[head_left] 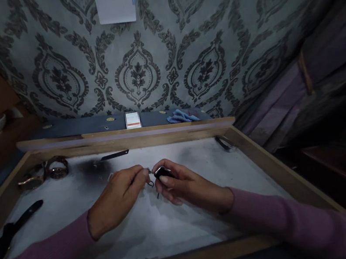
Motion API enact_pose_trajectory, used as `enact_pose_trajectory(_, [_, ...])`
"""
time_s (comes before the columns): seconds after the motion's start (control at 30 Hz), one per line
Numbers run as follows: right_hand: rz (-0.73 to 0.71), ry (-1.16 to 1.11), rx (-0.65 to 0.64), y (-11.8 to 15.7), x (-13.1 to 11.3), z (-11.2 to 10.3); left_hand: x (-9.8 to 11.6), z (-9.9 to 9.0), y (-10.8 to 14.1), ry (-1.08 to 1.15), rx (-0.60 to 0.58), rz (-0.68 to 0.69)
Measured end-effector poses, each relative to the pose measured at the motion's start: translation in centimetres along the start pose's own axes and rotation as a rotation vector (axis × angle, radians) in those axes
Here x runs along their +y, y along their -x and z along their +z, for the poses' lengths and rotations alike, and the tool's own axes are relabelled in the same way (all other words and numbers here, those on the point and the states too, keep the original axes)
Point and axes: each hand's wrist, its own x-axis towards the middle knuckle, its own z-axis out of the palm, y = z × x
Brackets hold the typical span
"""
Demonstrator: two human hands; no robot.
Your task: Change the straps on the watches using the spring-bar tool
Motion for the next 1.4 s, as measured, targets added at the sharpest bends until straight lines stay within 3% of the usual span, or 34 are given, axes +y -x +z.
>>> enact_pose_trajectory(0.23, [0.025, 0.043, -0.006, 0.3, -0.6, 0.8, 0.8, 0.1, 0.4, 0.030, 0.078, -0.024])
enact_pose_trajectory(0.33, [0.006, 0.120, -0.009, 0.5, -0.7, 0.9, 1.3, 0.1, 0.7, 0.059, 0.054, -0.037])
enact_pose_trajectory(0.47, [-0.084, 0.361, -0.021, 0.8, -0.6, 0.7, 1.5, 0.1, 0.9, 0.023, 0.031, 0.011])
enact_pose_trajectory(0.63, [-0.135, 0.694, 0.096, 1.0, -0.7, 0.8, 1.1, 0.5, 1.1, -0.103, -0.010, 0.143])
enact_pose_trajectory(0.87, [-0.247, 0.957, 0.195, 1.2, -0.7, 1.7, 0.4, 1.7, 1.2, -0.186, -0.085, 0.160])
enact_pose_trajectory(1.13, [-0.216, 1.037, 0.214, 1.1, -0.1, 1.8, -0.2, 2.3, 1.2, -0.187, -0.095, 0.158])
enact_pose_trajectory(1.27, [-0.195, 1.044, 0.211, 1.0, -0.1, 1.9, 0.0, 2.5, 1.1, -0.352, -0.061, 0.203])
enact_pose_trajectory(1.4, [-0.185, 1.053, 0.205, 0.9, 0.0, 1.9, 0.1, 2.5, 1.0, -0.562, -0.020, 0.335])
